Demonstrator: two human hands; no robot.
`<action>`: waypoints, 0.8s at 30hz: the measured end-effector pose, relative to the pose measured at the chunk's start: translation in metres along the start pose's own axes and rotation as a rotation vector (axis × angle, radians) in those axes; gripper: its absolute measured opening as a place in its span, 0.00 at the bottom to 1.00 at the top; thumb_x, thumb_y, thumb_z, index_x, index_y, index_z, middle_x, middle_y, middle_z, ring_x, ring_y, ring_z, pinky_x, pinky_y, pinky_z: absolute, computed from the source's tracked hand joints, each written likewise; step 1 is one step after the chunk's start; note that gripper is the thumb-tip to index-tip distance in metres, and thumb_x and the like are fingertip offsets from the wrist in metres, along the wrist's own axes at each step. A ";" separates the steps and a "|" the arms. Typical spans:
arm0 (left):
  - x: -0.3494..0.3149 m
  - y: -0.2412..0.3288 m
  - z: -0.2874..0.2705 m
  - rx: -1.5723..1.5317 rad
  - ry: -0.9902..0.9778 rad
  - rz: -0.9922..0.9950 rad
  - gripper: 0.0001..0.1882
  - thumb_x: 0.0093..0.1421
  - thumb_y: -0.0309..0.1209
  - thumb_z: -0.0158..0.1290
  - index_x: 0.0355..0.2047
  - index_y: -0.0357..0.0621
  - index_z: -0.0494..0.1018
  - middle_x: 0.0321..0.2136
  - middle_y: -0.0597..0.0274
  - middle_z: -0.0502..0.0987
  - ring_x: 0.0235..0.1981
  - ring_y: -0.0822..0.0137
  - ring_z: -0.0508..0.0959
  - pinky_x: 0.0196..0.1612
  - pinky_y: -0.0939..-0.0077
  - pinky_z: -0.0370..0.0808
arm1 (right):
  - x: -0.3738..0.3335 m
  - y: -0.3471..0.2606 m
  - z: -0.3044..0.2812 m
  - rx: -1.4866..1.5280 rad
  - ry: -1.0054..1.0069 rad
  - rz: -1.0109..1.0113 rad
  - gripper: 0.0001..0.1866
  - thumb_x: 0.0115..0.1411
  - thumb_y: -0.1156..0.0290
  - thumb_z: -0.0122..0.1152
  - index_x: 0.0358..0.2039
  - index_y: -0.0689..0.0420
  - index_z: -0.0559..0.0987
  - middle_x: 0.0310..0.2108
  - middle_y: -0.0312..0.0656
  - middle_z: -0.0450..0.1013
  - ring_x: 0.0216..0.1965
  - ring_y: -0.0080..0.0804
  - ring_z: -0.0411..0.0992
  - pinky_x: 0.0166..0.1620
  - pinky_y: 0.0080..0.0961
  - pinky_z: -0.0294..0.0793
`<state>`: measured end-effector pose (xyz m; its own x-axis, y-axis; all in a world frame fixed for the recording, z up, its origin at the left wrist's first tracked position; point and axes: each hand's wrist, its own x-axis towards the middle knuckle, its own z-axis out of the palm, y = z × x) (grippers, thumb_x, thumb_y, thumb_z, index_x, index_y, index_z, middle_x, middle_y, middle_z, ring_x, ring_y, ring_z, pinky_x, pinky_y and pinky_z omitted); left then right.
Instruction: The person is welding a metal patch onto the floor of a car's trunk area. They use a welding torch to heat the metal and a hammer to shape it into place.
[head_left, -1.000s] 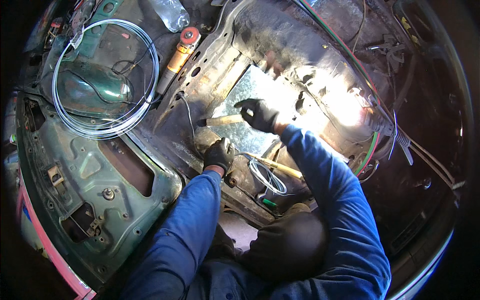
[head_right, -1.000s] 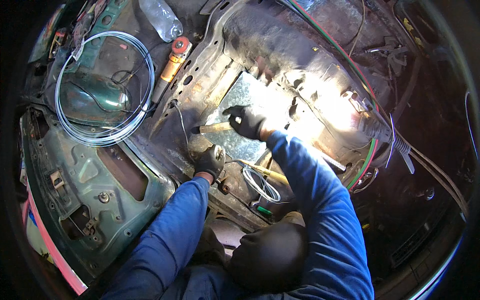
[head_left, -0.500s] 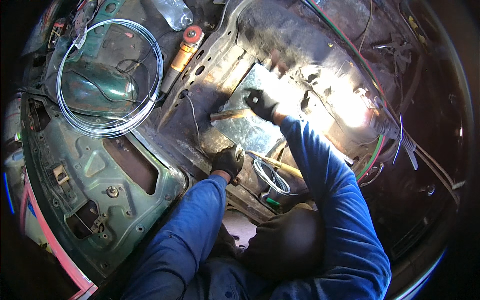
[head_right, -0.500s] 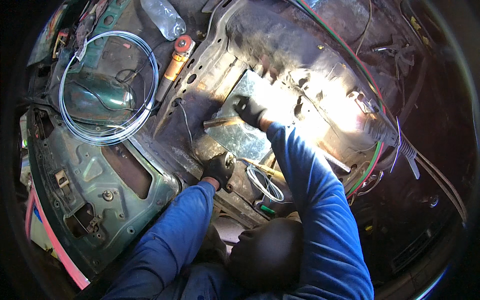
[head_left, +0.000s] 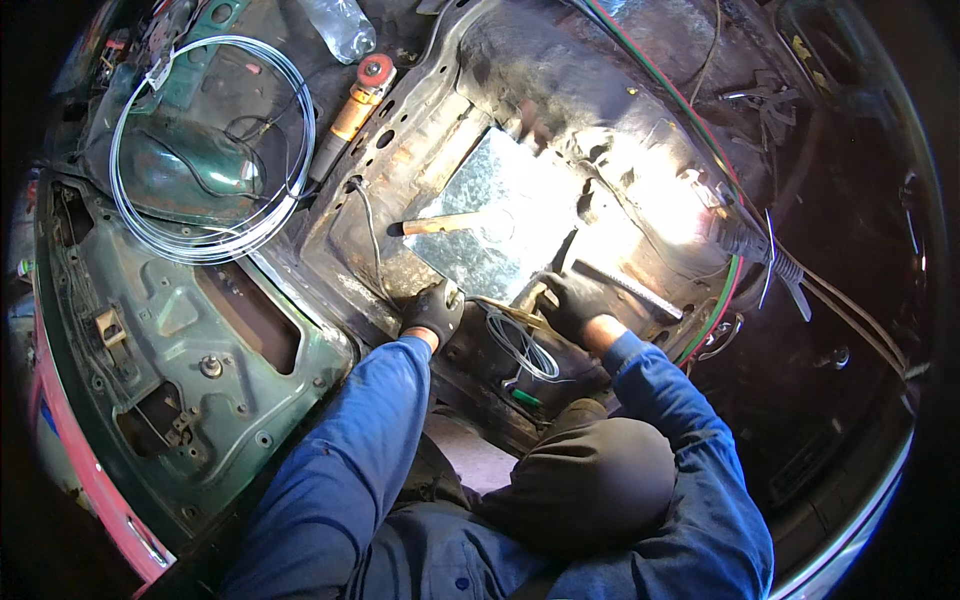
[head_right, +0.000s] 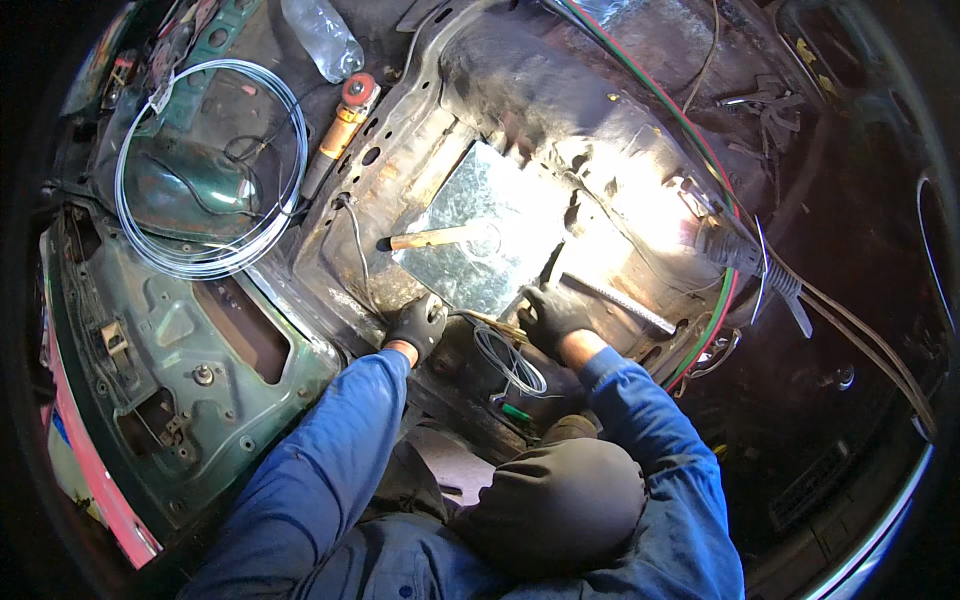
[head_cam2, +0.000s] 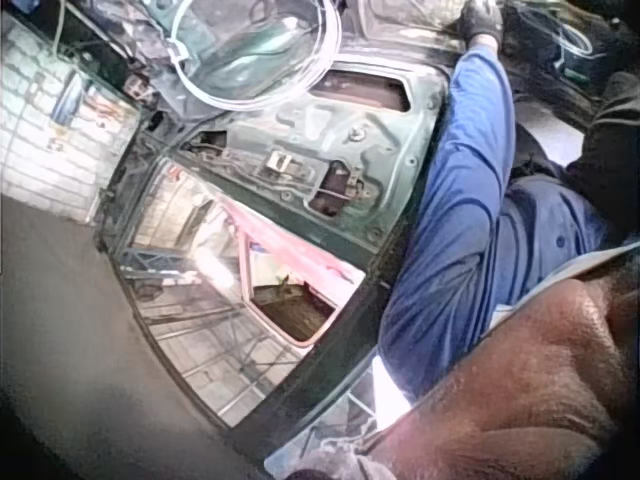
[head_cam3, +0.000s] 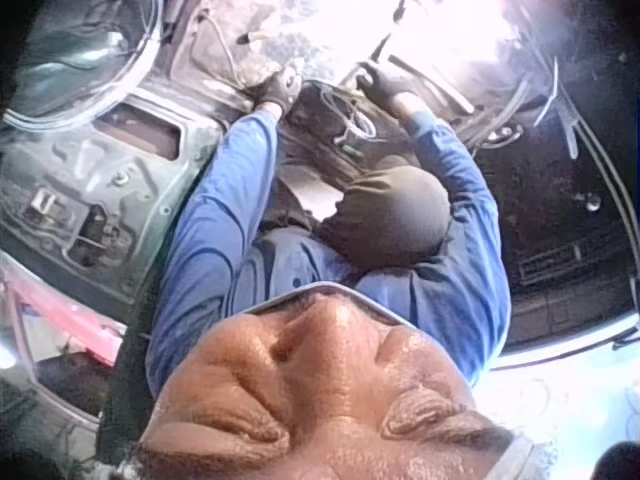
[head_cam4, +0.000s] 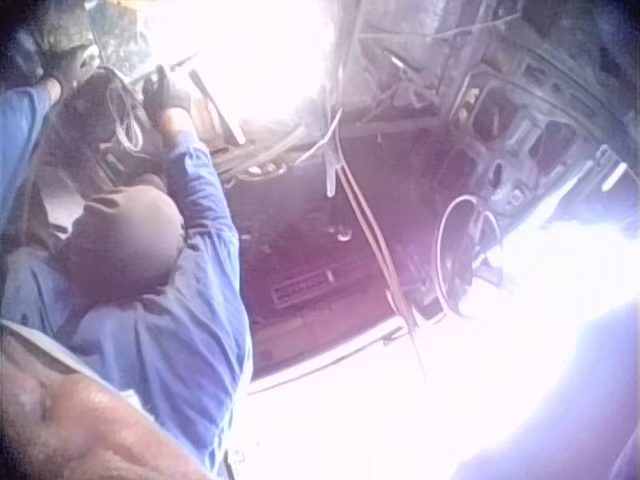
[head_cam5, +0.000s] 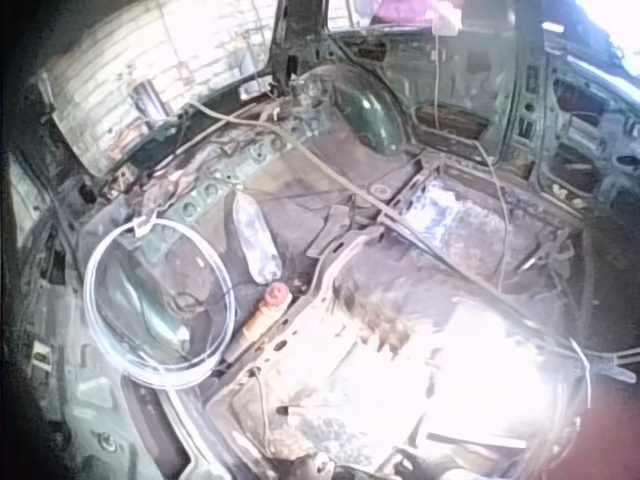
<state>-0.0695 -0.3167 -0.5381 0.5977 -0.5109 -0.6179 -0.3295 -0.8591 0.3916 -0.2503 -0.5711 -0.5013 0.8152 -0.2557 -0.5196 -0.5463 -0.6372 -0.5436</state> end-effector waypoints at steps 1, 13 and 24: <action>0.002 -0.003 0.005 -0.012 0.004 0.005 0.18 0.67 0.44 0.57 0.48 0.44 0.79 0.45 0.42 0.85 0.48 0.38 0.83 0.50 0.47 0.79 | -0.012 0.015 0.006 -0.069 -0.029 -0.016 0.22 0.68 0.54 0.62 0.59 0.48 0.82 0.50 0.53 0.80 0.53 0.54 0.78 0.54 0.46 0.79; -0.053 0.020 0.051 -0.147 0.272 -0.004 0.13 0.67 0.38 0.59 0.45 0.43 0.80 0.43 0.43 0.85 0.46 0.39 0.84 0.49 0.54 0.79 | -0.094 0.101 0.071 -0.256 0.150 -0.004 0.32 0.59 0.56 0.73 0.64 0.40 0.76 0.54 0.51 0.75 0.55 0.58 0.77 0.53 0.54 0.81; -0.083 0.034 0.054 0.342 -0.020 0.380 0.16 0.65 0.43 0.57 0.47 0.49 0.82 0.38 0.46 0.85 0.43 0.41 0.85 0.47 0.46 0.80 | -0.133 0.067 0.000 -0.015 -0.041 0.254 0.20 0.56 0.61 0.75 0.48 0.50 0.81 0.44 0.58 0.81 0.48 0.56 0.82 0.50 0.51 0.80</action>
<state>-0.1703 -0.3053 -0.5099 0.3765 -0.7867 -0.4893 -0.7430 -0.5719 0.3477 -0.3948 -0.5800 -0.4684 0.6438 -0.3788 -0.6649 -0.7292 -0.5672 -0.3828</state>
